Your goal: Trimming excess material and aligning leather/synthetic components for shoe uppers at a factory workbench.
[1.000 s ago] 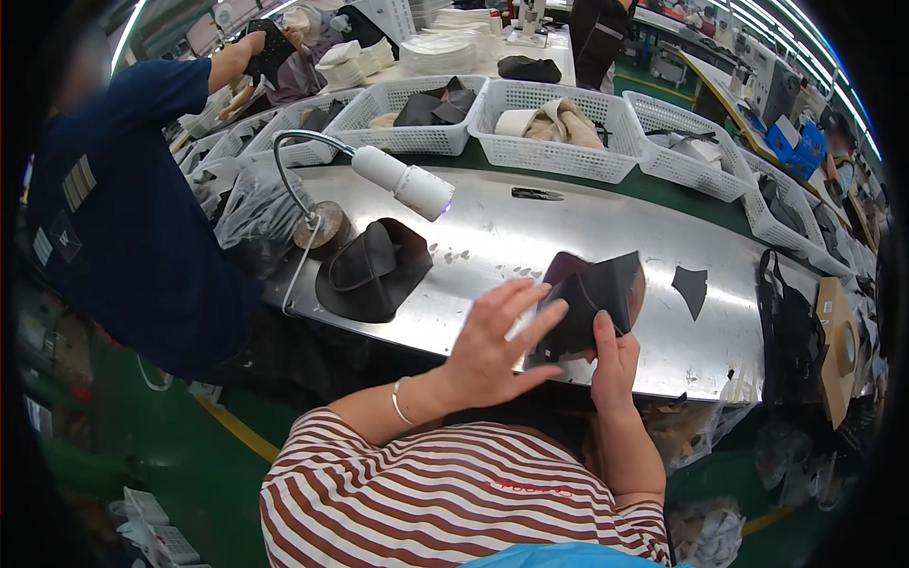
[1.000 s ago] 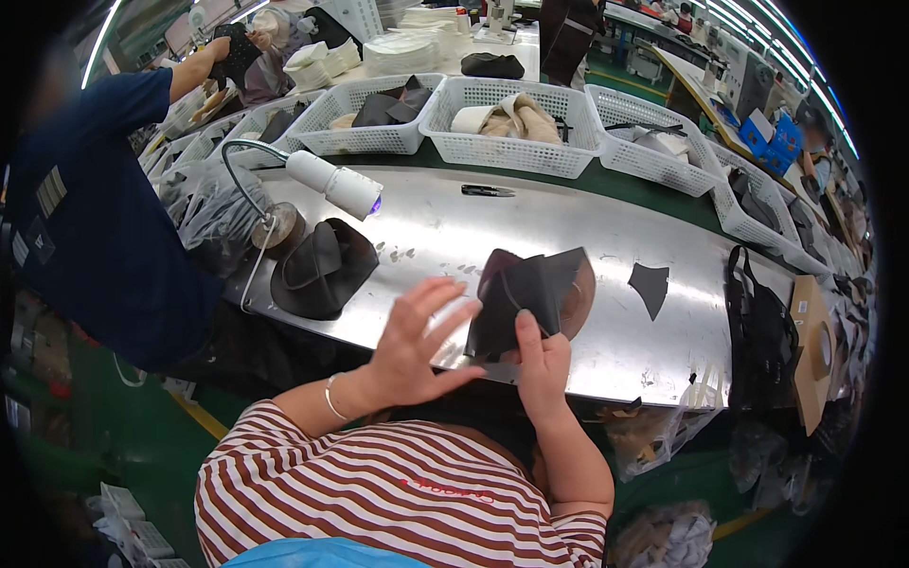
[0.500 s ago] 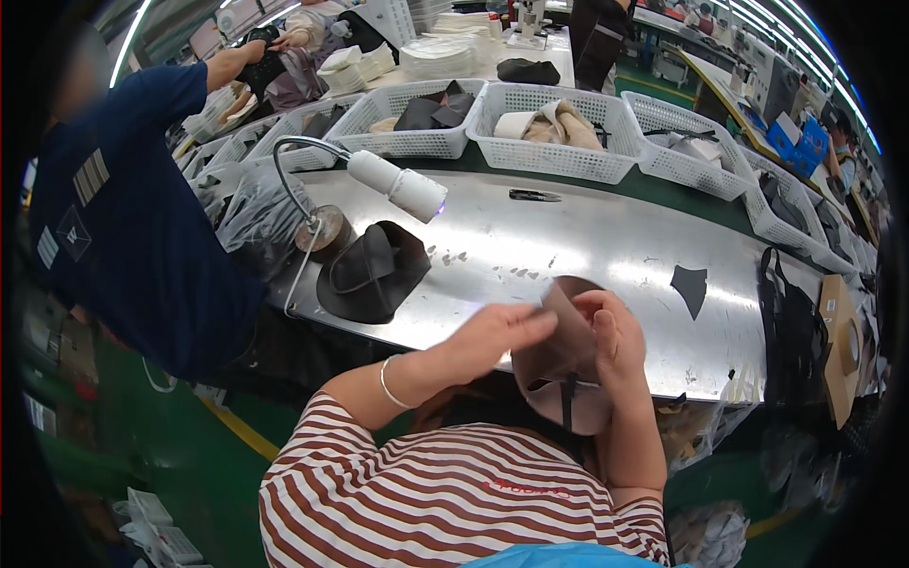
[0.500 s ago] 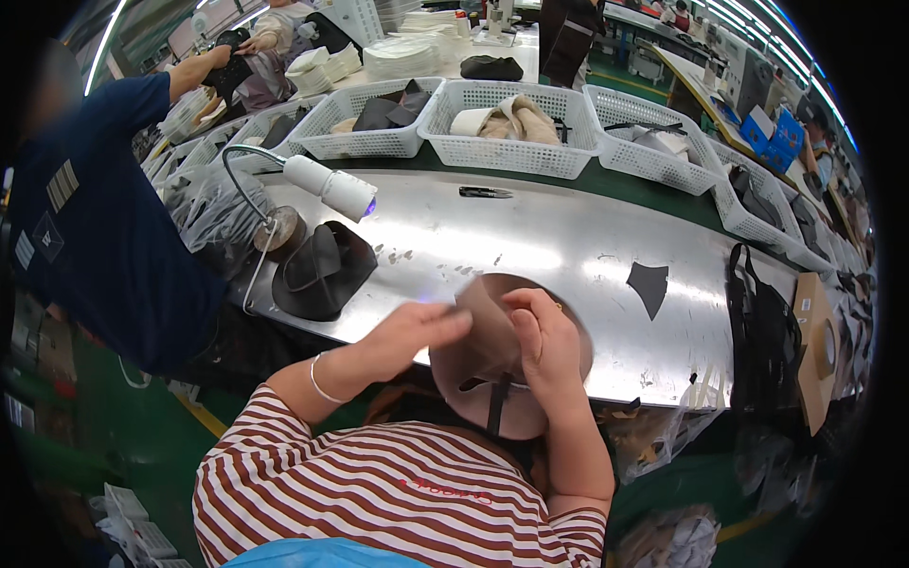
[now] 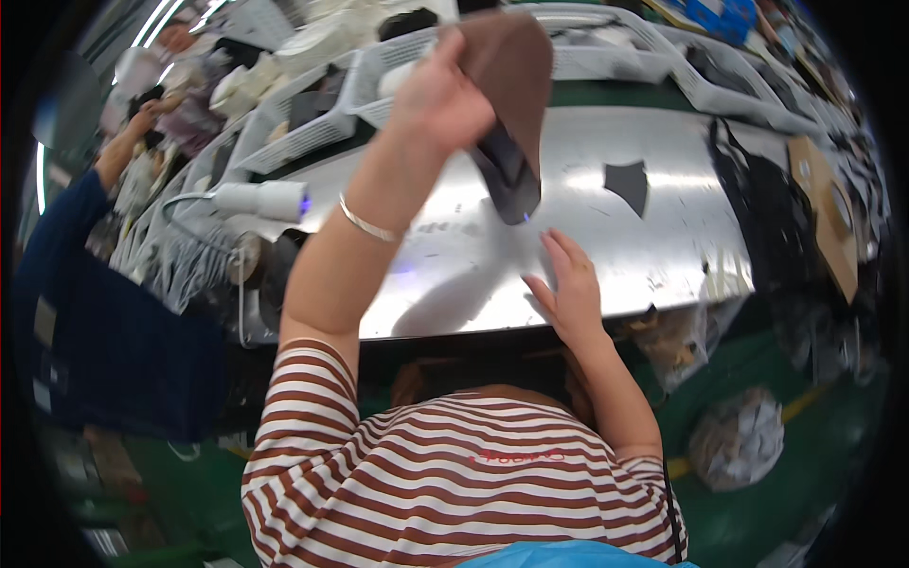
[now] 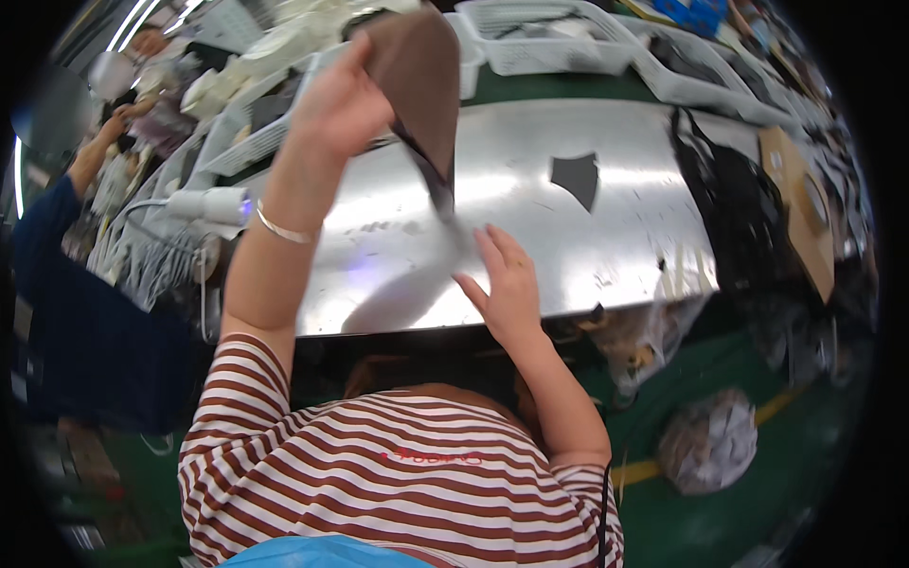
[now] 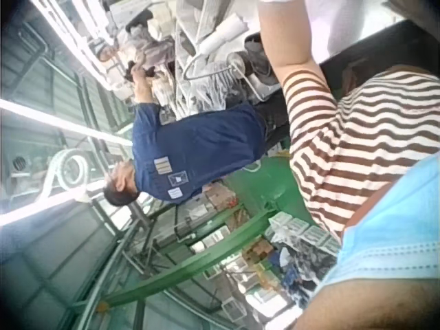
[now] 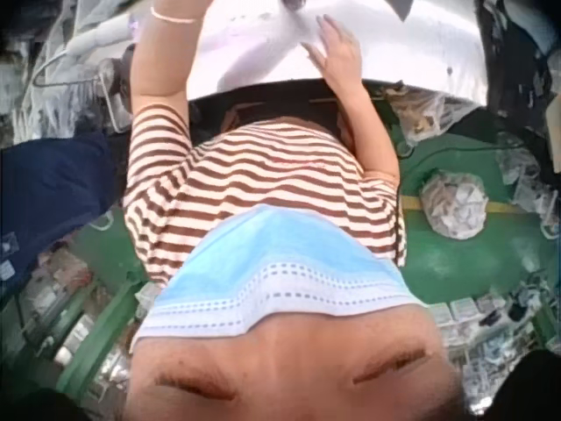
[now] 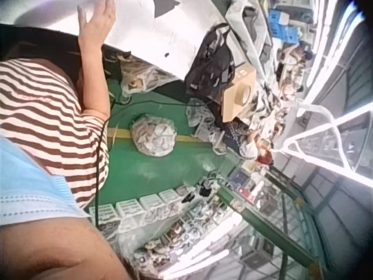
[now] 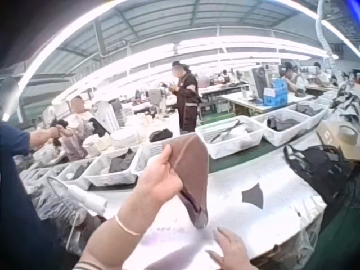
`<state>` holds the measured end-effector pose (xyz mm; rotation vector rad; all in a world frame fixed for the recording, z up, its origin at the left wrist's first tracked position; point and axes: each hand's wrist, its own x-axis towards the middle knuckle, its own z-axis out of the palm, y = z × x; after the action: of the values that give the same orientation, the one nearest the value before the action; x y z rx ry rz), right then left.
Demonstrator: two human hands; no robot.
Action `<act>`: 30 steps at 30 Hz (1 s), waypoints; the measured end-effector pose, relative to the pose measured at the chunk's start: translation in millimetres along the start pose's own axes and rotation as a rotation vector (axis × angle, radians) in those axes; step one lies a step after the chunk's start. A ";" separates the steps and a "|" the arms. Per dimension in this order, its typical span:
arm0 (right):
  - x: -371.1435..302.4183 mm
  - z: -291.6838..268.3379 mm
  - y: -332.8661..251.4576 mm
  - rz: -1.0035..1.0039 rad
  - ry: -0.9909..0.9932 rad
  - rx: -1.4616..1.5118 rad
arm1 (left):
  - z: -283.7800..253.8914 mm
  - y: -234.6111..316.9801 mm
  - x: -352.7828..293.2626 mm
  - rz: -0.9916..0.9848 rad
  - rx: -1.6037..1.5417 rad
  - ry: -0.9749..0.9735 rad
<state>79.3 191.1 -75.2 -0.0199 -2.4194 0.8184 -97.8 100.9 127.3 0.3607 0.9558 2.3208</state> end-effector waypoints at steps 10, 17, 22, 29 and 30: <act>0.8 5.6 1.8 -0.095 -0.039 -0.038 | -50.3 -43.8 147.7 0.276 -0.415 -0.122; -0.6 6.7 -2.4 -0.058 -0.083 -0.063 | -180.0 -156.1 96.3 0.194 -0.090 0.453; 3.0 3.6 -3.6 -0.067 -0.064 -0.072 | -120.5 -155.2 36.7 0.895 1.323 0.056; 0.5 9.8 2.4 -0.031 -0.111 -0.108 | -63.6 -233.9 68.3 1.008 1.687 -0.295; -1.1 10.6 3.1 0.007 -0.093 -0.084 | -61.0 -238.5 75.1 0.787 1.793 -0.286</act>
<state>74.1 187.6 -84.3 -0.0233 -2.5410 0.7352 -83.4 248.3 -83.2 1.8807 2.7828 1.0386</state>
